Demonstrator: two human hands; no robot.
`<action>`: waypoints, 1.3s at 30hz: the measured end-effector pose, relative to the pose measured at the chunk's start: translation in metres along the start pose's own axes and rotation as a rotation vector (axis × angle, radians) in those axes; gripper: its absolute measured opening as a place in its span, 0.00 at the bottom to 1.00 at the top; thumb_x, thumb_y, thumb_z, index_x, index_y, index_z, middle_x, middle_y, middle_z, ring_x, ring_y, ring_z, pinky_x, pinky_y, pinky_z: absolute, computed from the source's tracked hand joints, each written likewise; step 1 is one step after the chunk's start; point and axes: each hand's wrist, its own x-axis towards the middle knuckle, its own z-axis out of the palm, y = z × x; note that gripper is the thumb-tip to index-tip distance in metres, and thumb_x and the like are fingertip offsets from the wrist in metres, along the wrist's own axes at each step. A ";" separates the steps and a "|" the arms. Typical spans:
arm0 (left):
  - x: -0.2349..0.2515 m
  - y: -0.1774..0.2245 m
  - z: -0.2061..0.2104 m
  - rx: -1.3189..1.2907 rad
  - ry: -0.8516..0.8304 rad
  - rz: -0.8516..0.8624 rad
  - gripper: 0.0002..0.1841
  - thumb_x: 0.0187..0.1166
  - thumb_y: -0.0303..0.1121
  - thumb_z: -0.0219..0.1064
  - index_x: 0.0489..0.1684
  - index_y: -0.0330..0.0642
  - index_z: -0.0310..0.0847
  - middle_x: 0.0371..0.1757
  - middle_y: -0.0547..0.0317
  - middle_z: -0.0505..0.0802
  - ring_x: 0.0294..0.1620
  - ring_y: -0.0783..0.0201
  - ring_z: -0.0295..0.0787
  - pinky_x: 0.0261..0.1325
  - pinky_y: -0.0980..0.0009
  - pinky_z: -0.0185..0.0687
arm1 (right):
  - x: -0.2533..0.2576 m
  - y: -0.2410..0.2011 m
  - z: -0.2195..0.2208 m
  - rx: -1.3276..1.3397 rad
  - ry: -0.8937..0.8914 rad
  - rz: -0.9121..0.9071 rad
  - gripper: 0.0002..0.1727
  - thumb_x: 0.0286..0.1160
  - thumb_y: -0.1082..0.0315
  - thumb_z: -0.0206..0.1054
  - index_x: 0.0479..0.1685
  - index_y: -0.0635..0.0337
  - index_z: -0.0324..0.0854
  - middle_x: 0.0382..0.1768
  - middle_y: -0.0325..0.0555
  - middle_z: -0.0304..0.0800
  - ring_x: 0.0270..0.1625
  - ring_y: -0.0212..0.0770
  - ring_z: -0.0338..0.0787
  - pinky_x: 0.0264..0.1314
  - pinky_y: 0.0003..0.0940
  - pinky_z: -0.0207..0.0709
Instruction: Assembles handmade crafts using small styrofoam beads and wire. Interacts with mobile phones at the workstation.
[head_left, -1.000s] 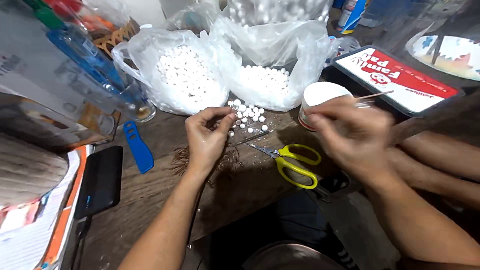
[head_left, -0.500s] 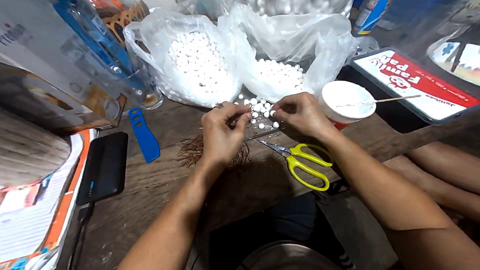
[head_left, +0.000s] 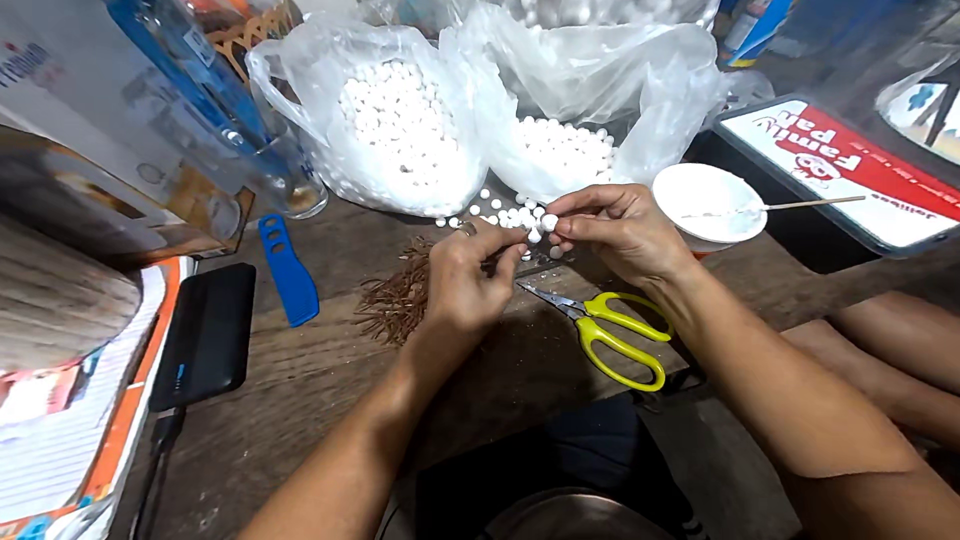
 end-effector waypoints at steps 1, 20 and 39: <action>0.000 0.001 0.000 -0.005 -0.003 0.000 0.06 0.73 0.24 0.71 0.41 0.34 0.94 0.37 0.52 0.93 0.38 0.72 0.89 0.43 0.81 0.83 | 0.000 0.000 0.001 -0.011 0.006 -0.016 0.12 0.66 0.85 0.67 0.41 0.61 0.91 0.33 0.37 0.95 0.33 0.28 0.93 0.42 0.24 0.90; -0.001 0.002 0.003 0.027 -0.018 0.026 0.08 0.76 0.25 0.69 0.42 0.35 0.95 0.35 0.53 0.92 0.36 0.71 0.86 0.42 0.81 0.78 | -0.001 0.000 0.004 -0.114 0.010 -0.088 0.12 0.63 0.86 0.70 0.40 0.63 0.91 0.35 0.36 0.96 0.35 0.28 0.94 0.44 0.25 0.91; -0.004 0.002 0.009 0.056 0.071 0.046 0.08 0.74 0.25 0.67 0.35 0.33 0.94 0.33 0.52 0.91 0.34 0.73 0.86 0.39 0.82 0.78 | -0.003 0.002 0.006 -0.123 -0.025 -0.093 0.13 0.62 0.86 0.71 0.41 0.62 0.91 0.33 0.33 0.96 0.32 0.25 0.92 0.41 0.22 0.90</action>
